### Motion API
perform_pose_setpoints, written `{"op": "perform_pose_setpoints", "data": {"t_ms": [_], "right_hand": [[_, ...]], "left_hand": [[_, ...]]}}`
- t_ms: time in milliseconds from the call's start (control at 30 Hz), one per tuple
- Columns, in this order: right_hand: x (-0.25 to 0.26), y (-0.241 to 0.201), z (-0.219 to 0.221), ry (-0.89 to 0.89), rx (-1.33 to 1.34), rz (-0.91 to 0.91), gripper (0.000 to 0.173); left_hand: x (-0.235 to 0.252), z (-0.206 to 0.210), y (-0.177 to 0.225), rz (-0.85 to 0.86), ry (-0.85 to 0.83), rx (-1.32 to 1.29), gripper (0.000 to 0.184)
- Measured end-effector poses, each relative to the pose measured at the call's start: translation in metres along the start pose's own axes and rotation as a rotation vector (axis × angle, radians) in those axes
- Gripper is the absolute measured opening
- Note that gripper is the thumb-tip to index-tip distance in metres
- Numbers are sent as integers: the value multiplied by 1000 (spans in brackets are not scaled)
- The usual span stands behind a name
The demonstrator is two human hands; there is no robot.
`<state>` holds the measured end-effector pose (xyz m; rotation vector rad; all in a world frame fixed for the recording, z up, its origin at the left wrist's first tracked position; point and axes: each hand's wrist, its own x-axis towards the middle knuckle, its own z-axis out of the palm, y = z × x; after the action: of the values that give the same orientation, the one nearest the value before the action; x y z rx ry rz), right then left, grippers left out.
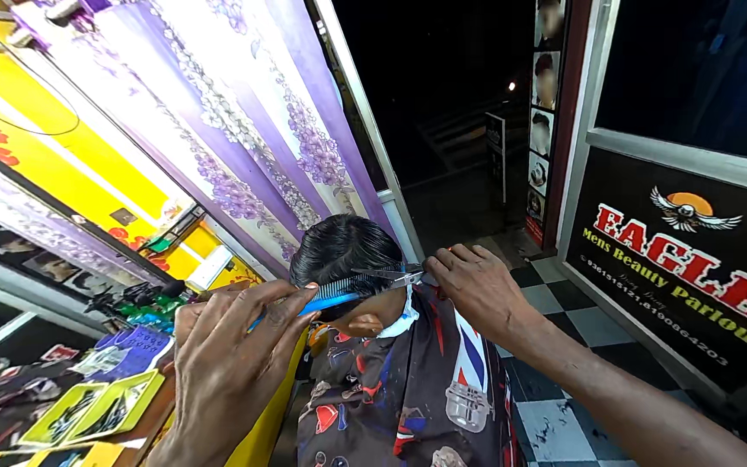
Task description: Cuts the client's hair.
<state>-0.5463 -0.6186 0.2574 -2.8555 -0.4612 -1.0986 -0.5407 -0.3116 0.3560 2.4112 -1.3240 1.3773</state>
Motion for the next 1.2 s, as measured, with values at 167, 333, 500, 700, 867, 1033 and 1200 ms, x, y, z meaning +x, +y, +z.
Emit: {"op": "perform_pose_setpoints", "data": {"t_ms": [167,333,500,700,867,1033,1200], "right_hand": [[-15,9,0,-30,23,59,25],[-3,2,-2,-16,2,39,27],[0,-10,-13,7,16,-10,23],[-21,25,-1,-2,71,126,31],[-12,48,5,-6,64,25,30],[7,47,-7,-162,59,-24,49],[28,37,-22,-163,44,-129,49]], "left_hand": [[-4,-2,2,-25,14,8,26],[-8,1,0,-25,25,-4,27],[-12,3,0,-46,52,-30,30],[-22,2,-8,11,-174,-103,29],[-4,2,-10,-40,-71,-24,31],[11,6,-5,-26,8,61,31],[12,11,-3,11,60,69,28]]}}
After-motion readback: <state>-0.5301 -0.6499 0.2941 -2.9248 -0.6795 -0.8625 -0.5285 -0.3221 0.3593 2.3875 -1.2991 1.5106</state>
